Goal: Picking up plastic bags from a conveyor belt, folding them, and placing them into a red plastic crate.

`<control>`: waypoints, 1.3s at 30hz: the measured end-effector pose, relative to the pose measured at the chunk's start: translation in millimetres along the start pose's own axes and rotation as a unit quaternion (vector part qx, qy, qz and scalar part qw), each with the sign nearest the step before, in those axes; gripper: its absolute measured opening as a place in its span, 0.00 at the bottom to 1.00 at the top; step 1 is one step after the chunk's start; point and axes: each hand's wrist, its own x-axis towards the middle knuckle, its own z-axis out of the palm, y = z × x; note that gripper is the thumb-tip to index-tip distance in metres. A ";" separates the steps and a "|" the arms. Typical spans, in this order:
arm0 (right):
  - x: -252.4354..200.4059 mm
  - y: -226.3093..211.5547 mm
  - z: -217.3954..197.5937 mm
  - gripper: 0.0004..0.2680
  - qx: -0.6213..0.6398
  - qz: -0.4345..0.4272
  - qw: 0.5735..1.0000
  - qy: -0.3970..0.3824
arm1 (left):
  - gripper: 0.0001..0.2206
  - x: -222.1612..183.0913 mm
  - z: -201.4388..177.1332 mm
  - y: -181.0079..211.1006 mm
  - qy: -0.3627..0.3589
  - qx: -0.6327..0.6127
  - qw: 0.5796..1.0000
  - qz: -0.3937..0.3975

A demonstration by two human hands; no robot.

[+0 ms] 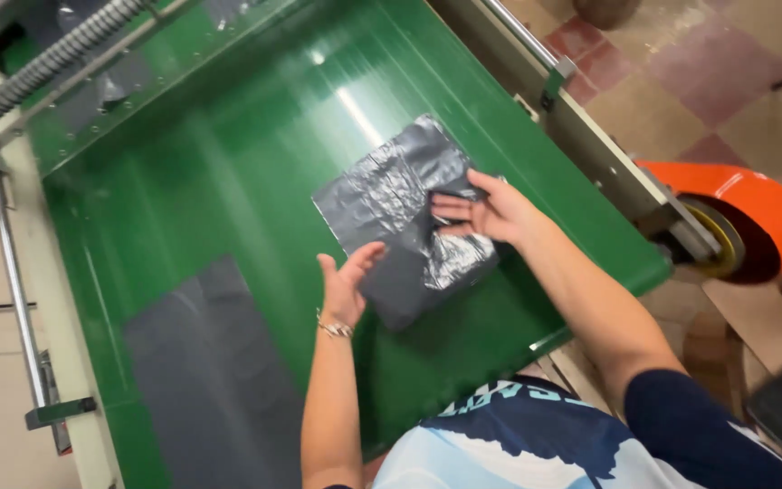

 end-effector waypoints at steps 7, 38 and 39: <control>139.1 -42.9 10.2 0.28 -0.195 -0.039 0.979 0.042 | 0.32 112.9 -68.8 -14.1 0.193 0.062 0.979 0.020; 39.5 -27.3 -42.0 0.10 -0.773 -0.457 0.439 0.026 | 0.37 48.1 -12.8 -30.2 -0.014 -0.390 0.920 0.035; 27.3 -22.4 -53.5 0.11 -0.771 -0.456 0.444 0.028 | 0.36 40.1 -6.0 -22.1 0.022 -0.412 0.910 0.041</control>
